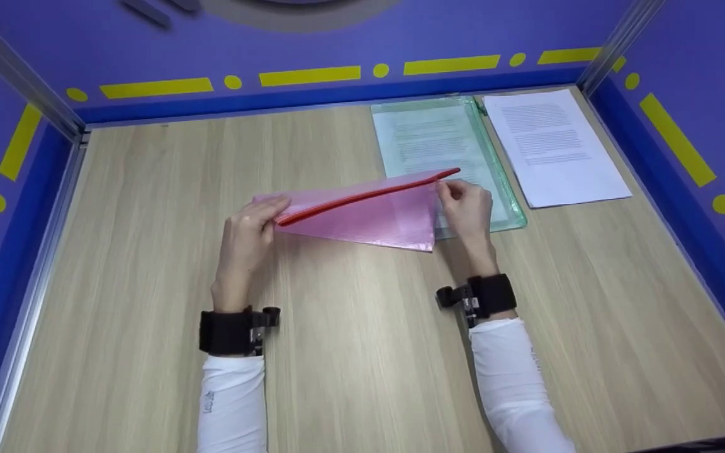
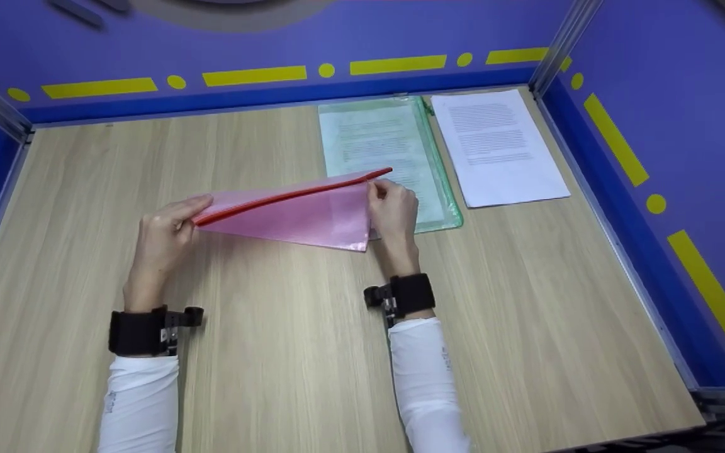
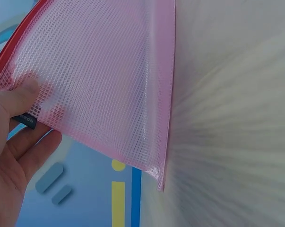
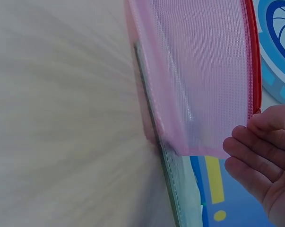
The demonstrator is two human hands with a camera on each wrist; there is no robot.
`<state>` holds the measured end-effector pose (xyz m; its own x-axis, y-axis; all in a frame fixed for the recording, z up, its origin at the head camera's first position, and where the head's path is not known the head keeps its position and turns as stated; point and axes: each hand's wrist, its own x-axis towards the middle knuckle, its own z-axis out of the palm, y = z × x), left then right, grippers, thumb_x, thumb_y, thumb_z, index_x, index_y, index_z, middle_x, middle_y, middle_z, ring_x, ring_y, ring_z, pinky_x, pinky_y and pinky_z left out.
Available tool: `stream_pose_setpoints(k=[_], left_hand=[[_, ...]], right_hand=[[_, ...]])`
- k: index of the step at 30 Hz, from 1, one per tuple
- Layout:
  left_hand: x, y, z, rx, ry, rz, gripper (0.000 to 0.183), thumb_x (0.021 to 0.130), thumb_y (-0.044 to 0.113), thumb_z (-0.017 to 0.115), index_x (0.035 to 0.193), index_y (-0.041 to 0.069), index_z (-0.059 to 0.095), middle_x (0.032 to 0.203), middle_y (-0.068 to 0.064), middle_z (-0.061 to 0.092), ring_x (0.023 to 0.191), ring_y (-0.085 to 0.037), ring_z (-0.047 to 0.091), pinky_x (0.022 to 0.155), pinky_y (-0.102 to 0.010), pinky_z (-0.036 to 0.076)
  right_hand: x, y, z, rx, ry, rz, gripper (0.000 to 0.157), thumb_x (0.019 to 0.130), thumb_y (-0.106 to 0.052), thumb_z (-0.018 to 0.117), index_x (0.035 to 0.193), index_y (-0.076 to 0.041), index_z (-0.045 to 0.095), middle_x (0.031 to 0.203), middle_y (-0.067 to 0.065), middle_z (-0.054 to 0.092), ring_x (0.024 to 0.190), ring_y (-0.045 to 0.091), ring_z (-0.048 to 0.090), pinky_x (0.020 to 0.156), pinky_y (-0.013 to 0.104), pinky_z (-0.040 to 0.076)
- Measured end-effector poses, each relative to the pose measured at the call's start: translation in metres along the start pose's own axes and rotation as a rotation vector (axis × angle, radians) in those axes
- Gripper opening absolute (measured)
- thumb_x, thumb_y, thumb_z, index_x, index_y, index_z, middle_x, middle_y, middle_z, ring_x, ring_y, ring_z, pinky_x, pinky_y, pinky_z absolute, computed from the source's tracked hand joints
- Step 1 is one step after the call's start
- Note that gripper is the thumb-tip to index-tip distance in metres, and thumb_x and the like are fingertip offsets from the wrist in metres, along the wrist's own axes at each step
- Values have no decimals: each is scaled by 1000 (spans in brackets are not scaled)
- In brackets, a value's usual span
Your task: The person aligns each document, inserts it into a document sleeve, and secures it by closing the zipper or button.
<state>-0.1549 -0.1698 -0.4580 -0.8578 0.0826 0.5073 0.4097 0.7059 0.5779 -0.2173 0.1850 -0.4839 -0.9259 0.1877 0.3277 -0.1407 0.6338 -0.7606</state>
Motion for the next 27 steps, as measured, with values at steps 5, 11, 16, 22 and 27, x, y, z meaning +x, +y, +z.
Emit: stream_pose_setpoints(k=[5,11,16,22,27], left_hand=[[0,-2,-2,6,6,-7,37,86,-17,60,113,3,74,115,-14,74,110,-33,70,105,-47,50],[0,-2,-4,18,3,-14,38,85,-17,61,113,4,74,115,-13,74,109,-32,71,103,-44,52],[-1,-3,-5,20,-12,-22,39,86,-17,58,115,5,74,116,-13,73,110,-32,70,102,-43,52],[-2,-5,-8,14,-4,-59,39,86,-17,59,115,5,73,117,-14,73,111,-32,70,103,-41,52],[-2,-7,-10,4,1,-73,37,87,-15,60,116,5,73,118,-14,73,112,-32,69,102,-41,52]], right_hand=[[2,2,-3,-8,3,17,18,91,-16,68,90,-1,79,80,15,76,67,16,62,60,14,38],[2,2,-6,-16,-13,36,19,91,-17,68,94,-1,79,84,16,77,69,19,64,61,16,40],[2,4,-7,-23,-11,28,21,91,-17,67,93,0,79,82,16,76,68,18,63,61,17,39],[3,10,-11,-29,33,46,21,91,-15,66,90,1,78,82,16,76,69,18,62,61,15,38],[5,15,-17,-40,37,92,21,92,-16,66,93,1,78,87,17,76,73,19,62,63,16,38]])
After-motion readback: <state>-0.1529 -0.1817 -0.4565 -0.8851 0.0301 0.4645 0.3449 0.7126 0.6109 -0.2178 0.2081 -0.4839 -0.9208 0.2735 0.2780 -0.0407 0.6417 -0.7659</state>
